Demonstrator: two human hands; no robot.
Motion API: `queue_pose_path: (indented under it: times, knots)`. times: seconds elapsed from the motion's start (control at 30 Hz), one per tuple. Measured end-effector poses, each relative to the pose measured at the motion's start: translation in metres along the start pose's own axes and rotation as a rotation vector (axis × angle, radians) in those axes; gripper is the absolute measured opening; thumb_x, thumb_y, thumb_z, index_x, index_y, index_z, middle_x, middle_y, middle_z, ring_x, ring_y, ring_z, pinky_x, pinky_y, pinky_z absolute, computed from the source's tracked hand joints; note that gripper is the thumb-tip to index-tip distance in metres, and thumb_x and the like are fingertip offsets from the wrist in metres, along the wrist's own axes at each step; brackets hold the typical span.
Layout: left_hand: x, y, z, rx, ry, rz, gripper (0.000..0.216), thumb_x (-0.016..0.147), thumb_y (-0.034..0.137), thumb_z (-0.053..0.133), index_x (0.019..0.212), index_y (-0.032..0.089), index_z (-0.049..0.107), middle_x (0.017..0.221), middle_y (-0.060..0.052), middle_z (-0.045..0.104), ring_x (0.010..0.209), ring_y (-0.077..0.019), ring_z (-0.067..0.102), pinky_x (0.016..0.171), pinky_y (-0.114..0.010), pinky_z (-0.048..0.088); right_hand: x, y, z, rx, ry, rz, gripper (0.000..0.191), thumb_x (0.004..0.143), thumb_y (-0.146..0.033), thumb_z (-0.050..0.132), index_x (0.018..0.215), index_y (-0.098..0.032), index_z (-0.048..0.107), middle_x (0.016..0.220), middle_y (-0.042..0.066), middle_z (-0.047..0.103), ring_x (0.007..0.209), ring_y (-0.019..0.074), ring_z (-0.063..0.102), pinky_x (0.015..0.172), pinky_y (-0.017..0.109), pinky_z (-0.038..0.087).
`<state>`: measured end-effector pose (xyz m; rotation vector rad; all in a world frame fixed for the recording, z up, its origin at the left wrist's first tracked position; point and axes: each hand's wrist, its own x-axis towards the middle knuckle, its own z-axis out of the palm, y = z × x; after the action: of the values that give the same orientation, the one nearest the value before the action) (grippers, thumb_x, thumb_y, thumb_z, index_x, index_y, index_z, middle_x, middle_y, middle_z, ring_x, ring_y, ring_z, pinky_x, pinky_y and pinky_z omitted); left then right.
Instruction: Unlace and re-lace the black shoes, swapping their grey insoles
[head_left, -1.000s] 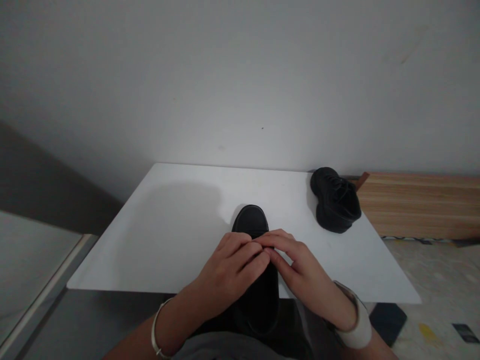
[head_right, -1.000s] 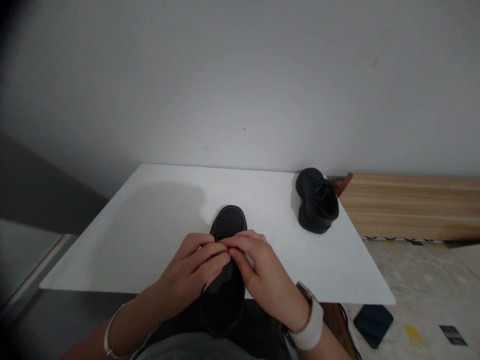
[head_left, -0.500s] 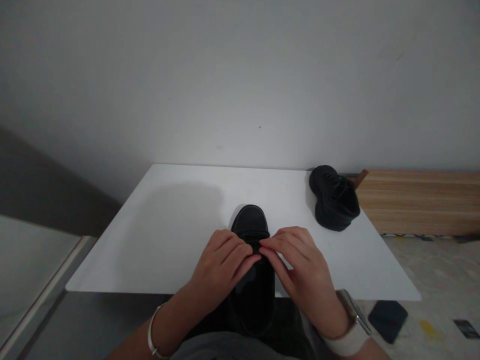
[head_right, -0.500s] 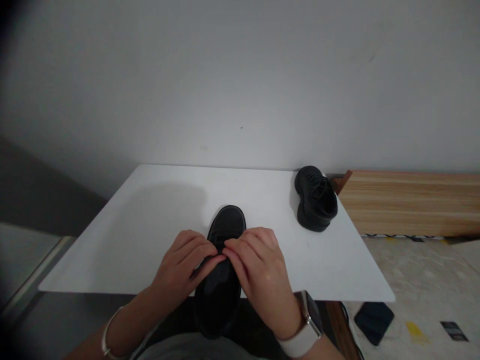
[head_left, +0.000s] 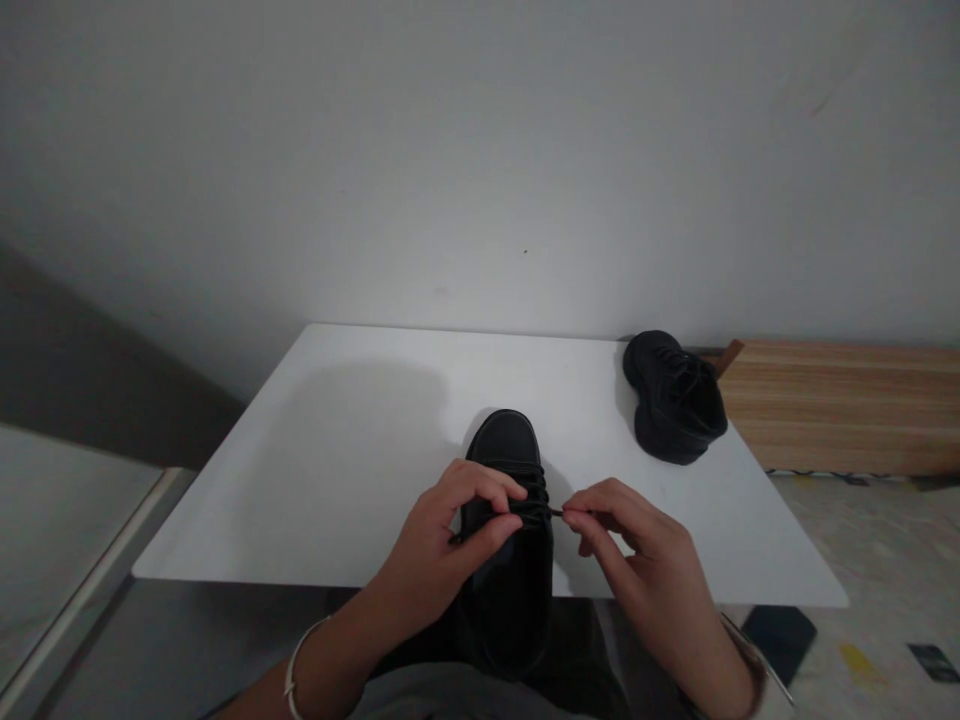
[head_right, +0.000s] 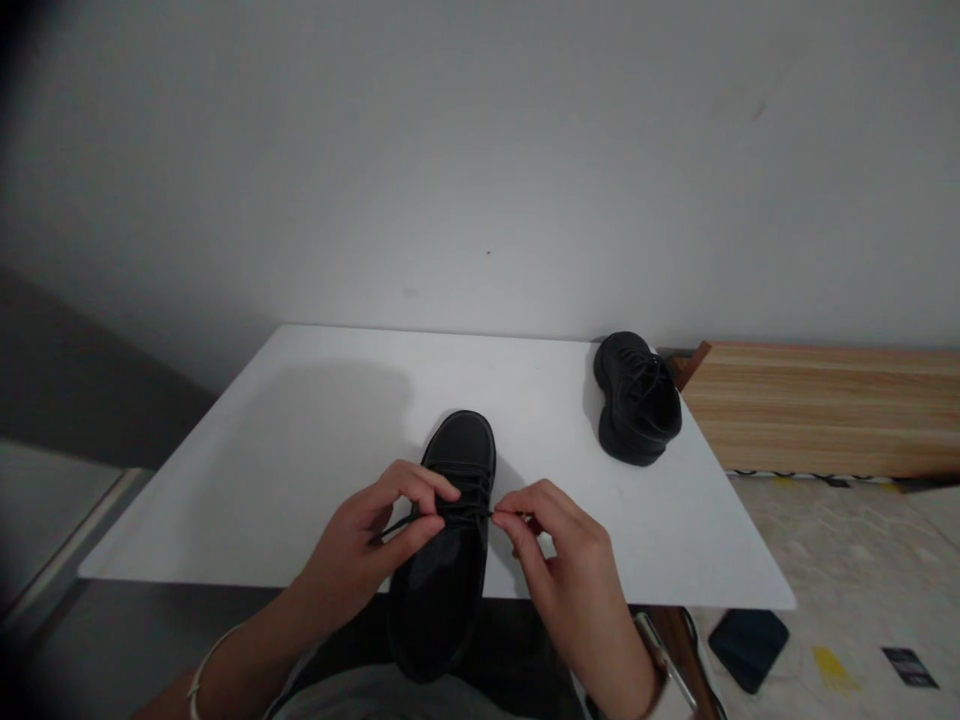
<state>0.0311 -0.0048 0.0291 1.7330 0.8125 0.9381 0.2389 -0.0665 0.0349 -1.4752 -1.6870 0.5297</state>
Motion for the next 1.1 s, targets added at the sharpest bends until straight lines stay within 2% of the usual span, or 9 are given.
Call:
queue_pose_path:
  times: [0.1,0.2,0.3,0.47,0.57,0.7,0.8,0.97,1.1]
  knots:
    - [0.007,0.004,0.006,-0.084,-0.035,-0.078,0.009,0.091,0.02,0.061,0.082,0.02,0.064,0.083,-0.002,0.072,0.078,-0.0161,0.068,0.073,-0.028,0.052,-0.001,-0.008,-0.003,0.089,-0.007,0.0,0.011,0.097,-0.018,0.058,0.091,-0.023,0.067,0.082,0.001,0.067,0.07,0.0137,0.066,0.062,0.023,0.052]
    - [0.013,0.004,0.01,-0.046,0.002,-0.112,0.008,0.085,0.018,0.068,0.079,0.02,0.064,0.074,0.002,0.071,0.071,-0.0141,0.067,0.069,-0.026,0.052,-0.001,-0.016,-0.005,0.133,-0.007,-0.069,0.014,0.096,-0.015,0.059,0.097,-0.024,0.069,0.084,0.001,0.069,0.075,0.0135,0.067,0.066,0.022,0.053]
    - [0.015,0.004,0.012,0.011,0.024,-0.115,0.013,0.079,0.015,0.074,0.085,0.021,0.064,0.069,0.005,0.072,0.065,-0.0135,0.068,0.069,-0.026,0.052,0.0,-0.023,-0.006,0.127,-0.03,-0.155,0.016,0.095,-0.011,0.06,0.097,-0.024,0.07,0.089,0.002,0.071,0.081,0.0137,0.067,0.069,0.022,0.053]
    - [0.015,0.006,0.01,0.187,-0.033,0.105,0.011,0.087,0.017,0.069,0.078,0.022,0.073,0.072,0.001,0.073,0.07,-0.0155,0.064,0.064,-0.026,0.049,0.008,-0.027,-0.002,0.1,-0.038,-0.295,0.021,0.093,-0.008,0.061,0.104,-0.024,0.07,0.089,0.002,0.071,0.084,0.0161,0.063,0.07,0.028,0.052]
    - [0.014,0.01,0.007,0.154,-0.078,0.153,0.013,0.089,0.015,0.066,0.081,0.021,0.075,0.072,0.0,0.072,0.072,-0.0162,0.062,0.065,-0.028,0.049,0.013,-0.027,0.001,0.095,-0.029,-0.338,0.023,0.092,-0.007,0.062,0.105,-0.025,0.069,0.091,0.002,0.071,0.085,0.0178,0.061,0.073,0.032,0.051]
    - [0.011,0.013,0.004,0.03,-0.092,0.07,0.012,0.086,0.012,0.069,0.083,0.022,0.075,0.076,-0.001,0.074,0.076,-0.0165,0.065,0.071,-0.03,0.053,0.016,-0.023,0.004,0.143,-0.042,-0.236,0.022,0.096,-0.013,0.059,0.11,-0.027,0.069,0.098,0.003,0.07,0.092,0.0191,0.061,0.078,0.035,0.05]
    - [0.01,0.012,0.002,0.009,-0.105,0.082,0.017,0.084,0.007,0.07,0.087,0.023,0.076,0.082,-0.001,0.075,0.083,-0.017,0.067,0.077,-0.032,0.055,0.017,-0.017,0.006,0.161,-0.079,-0.119,0.023,0.101,-0.018,0.052,0.113,-0.028,0.068,0.102,0.003,0.071,0.097,0.0195,0.061,0.083,0.037,0.049]
    - [0.009,0.011,0.002,0.212,-0.075,0.287,0.023,0.082,-0.001,0.062,0.086,0.021,0.07,0.085,-0.001,0.073,0.085,-0.0173,0.062,0.079,-0.032,0.054,0.02,-0.015,0.009,0.138,-0.193,-0.084,0.026,0.101,-0.016,0.048,0.114,-0.026,0.068,0.094,0.004,0.071,0.092,0.0209,0.06,0.08,0.038,0.047]
    - [0.007,0.007,0.007,0.476,0.002,0.46,0.024,0.085,-0.004,0.053,0.083,0.019,0.06,0.08,-0.001,0.069,0.082,-0.0183,0.055,0.078,-0.033,0.051,0.023,-0.017,0.011,0.109,-0.203,-0.068,0.024,0.1,-0.014,0.05,0.108,-0.024,0.07,0.089,0.004,0.069,0.089,0.0211,0.059,0.079,0.037,0.047]
